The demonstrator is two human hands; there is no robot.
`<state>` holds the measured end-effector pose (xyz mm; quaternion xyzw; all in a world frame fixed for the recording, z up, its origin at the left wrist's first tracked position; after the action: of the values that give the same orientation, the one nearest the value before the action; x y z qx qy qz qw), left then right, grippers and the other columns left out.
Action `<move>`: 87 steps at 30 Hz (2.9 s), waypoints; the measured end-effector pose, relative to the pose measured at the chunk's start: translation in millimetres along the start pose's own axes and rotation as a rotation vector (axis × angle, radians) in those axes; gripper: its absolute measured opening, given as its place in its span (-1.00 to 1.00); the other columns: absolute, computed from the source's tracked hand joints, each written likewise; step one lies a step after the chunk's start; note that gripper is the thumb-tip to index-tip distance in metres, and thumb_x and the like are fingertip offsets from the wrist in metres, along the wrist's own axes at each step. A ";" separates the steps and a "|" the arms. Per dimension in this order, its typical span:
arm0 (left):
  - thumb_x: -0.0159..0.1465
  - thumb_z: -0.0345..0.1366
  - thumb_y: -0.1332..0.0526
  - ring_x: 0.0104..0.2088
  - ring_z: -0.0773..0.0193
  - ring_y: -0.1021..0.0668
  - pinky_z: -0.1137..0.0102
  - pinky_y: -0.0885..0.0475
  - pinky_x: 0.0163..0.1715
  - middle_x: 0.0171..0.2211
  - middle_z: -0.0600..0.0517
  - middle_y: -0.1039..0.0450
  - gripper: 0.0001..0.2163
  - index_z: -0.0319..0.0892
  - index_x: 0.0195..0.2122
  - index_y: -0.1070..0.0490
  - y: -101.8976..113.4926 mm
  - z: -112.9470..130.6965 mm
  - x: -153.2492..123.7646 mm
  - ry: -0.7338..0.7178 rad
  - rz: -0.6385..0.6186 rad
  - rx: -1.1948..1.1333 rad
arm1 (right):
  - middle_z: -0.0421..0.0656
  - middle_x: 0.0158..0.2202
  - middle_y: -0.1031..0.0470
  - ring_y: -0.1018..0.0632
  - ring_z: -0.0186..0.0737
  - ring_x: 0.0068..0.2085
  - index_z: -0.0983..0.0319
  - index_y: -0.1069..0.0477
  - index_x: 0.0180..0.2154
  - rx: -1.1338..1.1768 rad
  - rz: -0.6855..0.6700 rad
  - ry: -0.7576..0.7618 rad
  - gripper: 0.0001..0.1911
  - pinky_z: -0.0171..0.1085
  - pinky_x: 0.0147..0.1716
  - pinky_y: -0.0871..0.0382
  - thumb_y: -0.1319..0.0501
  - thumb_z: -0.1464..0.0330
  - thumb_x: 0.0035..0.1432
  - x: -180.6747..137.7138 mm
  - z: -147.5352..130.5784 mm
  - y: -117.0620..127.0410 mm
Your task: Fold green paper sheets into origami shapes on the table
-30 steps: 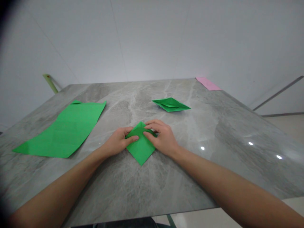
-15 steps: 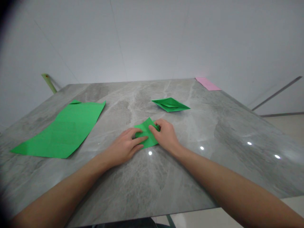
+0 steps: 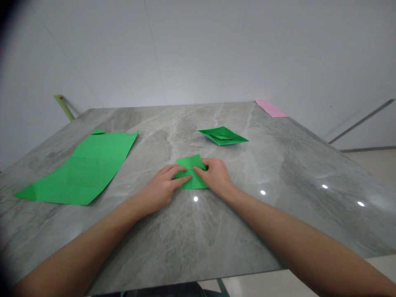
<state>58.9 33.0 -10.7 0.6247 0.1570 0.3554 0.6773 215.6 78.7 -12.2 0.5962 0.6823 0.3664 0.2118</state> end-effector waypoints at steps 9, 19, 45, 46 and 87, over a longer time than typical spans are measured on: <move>0.23 -0.53 -0.06 0.17 -0.05 -0.30 0.03 -0.27 0.16 0.14 -0.22 -0.21 -0.47 -0.22 0.25 -0.24 -2.7 2.8 -1.0 -0.004 -0.068 0.032 | -0.21 -0.48 -0.52 -0.44 -0.24 -0.44 0.23 -0.55 -0.41 -0.040 -0.016 0.029 -0.85 -0.30 -0.43 -0.17 -0.24 0.32 0.12 3.2 1.6 -3.4; 0.32 -0.43 -0.17 0.11 0.06 -0.41 0.12 -0.36 0.14 0.05 -0.17 -0.36 -0.74 -0.23 0.03 -0.43 7.2 -7.1 2.6 0.024 0.042 -0.187 | -0.12 -0.10 -0.61 -0.54 -0.11 -0.08 0.14 -0.55 -0.07 -0.020 -0.065 0.391 -0.72 -0.13 -0.05 -0.34 -0.10 0.42 0.31 -10.6 -24.9 -7.0; 0.27 0.11 -0.14 0.37 -0.38 0.10 -0.12 -0.03 0.25 0.40 -0.36 0.16 -0.25 -0.26 0.35 -0.05 -1.8 -42.5 -4.8 0.365 -0.161 0.027 | 0.02 0.34 -0.14 -0.19 -0.03 0.34 0.15 -0.14 0.32 -0.071 -0.297 0.562 -0.32 0.23 0.30 -0.01 -0.02 0.65 0.21 -19.2 -19.7 -28.7; 0.25 0.10 -0.15 0.37 -0.37 0.10 -0.11 -0.02 0.26 0.40 -0.37 0.17 -0.24 -0.28 0.34 -0.05 -1.4 -42.5 -4.8 0.362 -0.166 0.029 | 0.02 0.35 -0.13 -0.18 -0.03 0.35 0.15 -0.15 0.31 -0.083 -0.309 0.570 -0.32 0.23 0.30 0.00 -0.02 0.66 0.20 -19.8 -19.6 -29.6; 0.21 0.03 -0.20 0.39 -0.24 0.22 -0.14 0.17 0.29 0.43 -0.20 0.31 -0.14 -0.21 0.42 0.16 0.5 -50.1 -9.0 0.311 -0.346 -0.075 | 0.13 0.31 -0.20 -0.22 -0.02 0.33 0.36 -0.29 0.22 -0.249 -0.260 0.645 -0.35 0.08 0.31 -0.13 0.01 0.71 0.08 -29.9 -30.2 -33.6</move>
<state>19.5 63.7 -20.8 0.5006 0.3509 0.3314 0.7186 177.5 41.6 -22.4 0.3282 0.7342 0.5856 0.1017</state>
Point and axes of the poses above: each hand's wrist, its own x-axis towards the middle knuckle, its own y-axis out of the back of the hand, z = x × y, the point moved 6 cm from there along x, towards the middle knuckle
